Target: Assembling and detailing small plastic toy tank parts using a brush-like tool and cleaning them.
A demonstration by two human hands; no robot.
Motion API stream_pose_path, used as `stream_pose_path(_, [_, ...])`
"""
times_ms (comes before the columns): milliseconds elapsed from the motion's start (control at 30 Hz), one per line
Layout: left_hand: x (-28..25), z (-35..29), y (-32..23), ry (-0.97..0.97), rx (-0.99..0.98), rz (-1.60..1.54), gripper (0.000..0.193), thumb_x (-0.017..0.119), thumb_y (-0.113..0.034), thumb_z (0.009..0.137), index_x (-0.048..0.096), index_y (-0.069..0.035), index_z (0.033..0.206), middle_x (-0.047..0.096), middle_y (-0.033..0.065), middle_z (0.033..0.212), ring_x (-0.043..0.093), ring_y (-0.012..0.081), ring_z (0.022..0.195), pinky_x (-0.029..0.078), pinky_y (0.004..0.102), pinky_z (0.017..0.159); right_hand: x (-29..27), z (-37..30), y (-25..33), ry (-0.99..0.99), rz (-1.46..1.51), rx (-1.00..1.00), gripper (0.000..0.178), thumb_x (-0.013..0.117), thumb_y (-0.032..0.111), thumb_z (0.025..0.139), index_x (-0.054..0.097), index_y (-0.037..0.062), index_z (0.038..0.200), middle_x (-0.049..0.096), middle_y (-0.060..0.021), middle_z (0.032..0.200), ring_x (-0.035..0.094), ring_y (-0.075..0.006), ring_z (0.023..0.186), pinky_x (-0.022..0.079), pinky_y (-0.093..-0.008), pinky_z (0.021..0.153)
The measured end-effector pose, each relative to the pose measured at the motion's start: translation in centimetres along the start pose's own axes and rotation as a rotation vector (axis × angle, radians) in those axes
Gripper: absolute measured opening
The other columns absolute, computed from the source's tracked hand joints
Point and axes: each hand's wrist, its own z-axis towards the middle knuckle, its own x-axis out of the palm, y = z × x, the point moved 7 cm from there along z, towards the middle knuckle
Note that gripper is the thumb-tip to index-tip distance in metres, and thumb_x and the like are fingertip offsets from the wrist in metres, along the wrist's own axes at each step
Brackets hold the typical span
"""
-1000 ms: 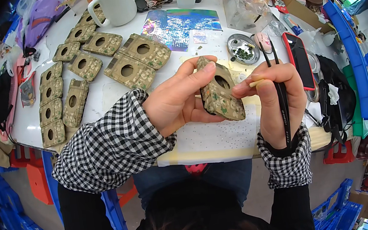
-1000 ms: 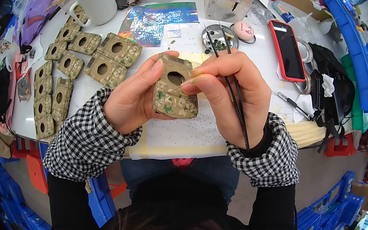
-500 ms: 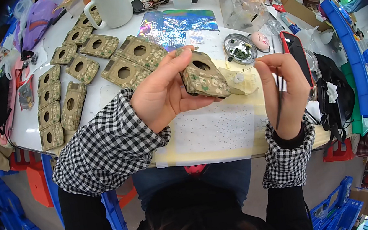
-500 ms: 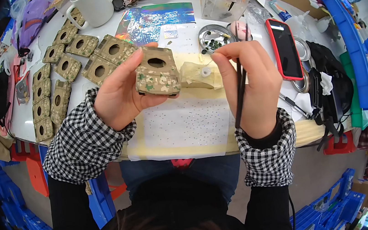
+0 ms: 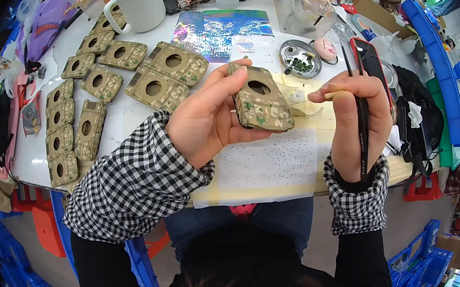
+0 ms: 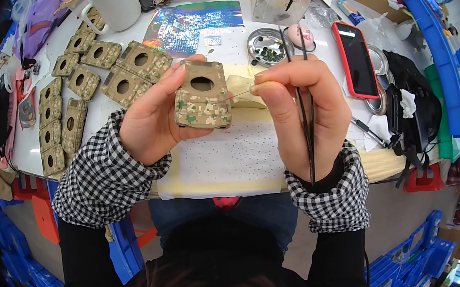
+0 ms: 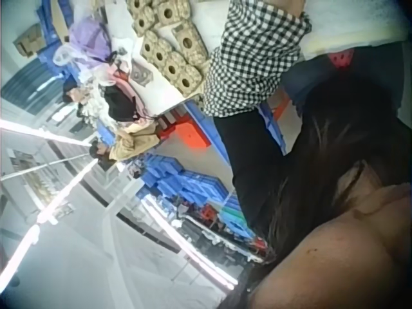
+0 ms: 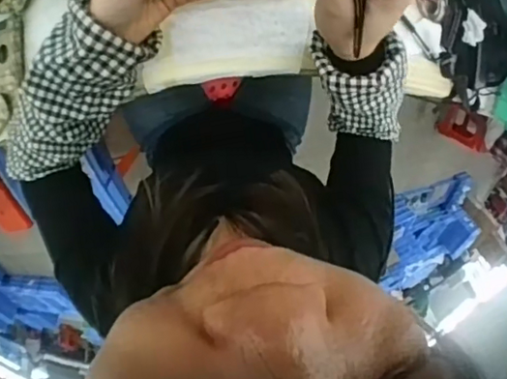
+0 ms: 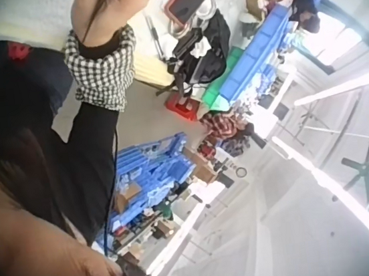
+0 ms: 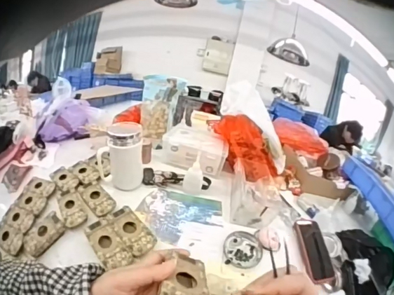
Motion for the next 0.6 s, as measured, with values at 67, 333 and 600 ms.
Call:
stream_pose_path(67, [0.3, -0.1, 0.1, -0.002, -0.021, 0.025, 0.046, 0.037, -0.036, 0.096, 0.029, -0.012, 0.135, 0.049, 0.0109, 0.125, 0.059, 0.0239, 0.105, 0.055, 0.0361, 0.081, 0.8, 0.0, 0.0, 0.020, 0.116, 0.024, 0.010, 0.054, 0.006, 0.090, 0.051, -0.0023, 0.095, 0.059, -0.0091, 0.084, 0.057, -0.0108, 0.076, 0.044, -0.0215, 0.071])
stream_pose_path(333, [0.6, -0.3, 0.7, 0.030, -0.050, 0.060, 0.046, 0.033, -0.035, 0.097, 0.026, -0.012, 0.136, 0.046, 0.0088, 0.127, 0.053, 0.0212, 0.112, 0.050, 0.0419, 0.089, 2.1, 0.0, -0.2, 0.084, 0.210, 0.034, 0.008, 0.053, 0.005, 0.090, 0.051, -0.0015, 0.094, 0.058, -0.0085, 0.081, 0.058, -0.0110, 0.074, 0.045, -0.0220, 0.069])
stream_pose_path(600, [0.7, -0.3, 0.8, 0.039, -0.049, 0.042, 0.046, 0.034, -0.034, 0.097, 0.026, -0.011, 0.137, 0.046, 0.0083, 0.127, 0.053, 0.0205, 0.112, 0.049, 0.0434, 0.089, 2.3, -0.1, -0.3, 0.096, 0.205, 0.028, 0.007, 0.054, 0.004, 0.090, 0.053, -0.0010, 0.094, 0.058, -0.0074, 0.079, 0.057, -0.0102, 0.072, 0.043, -0.0212, 0.066])
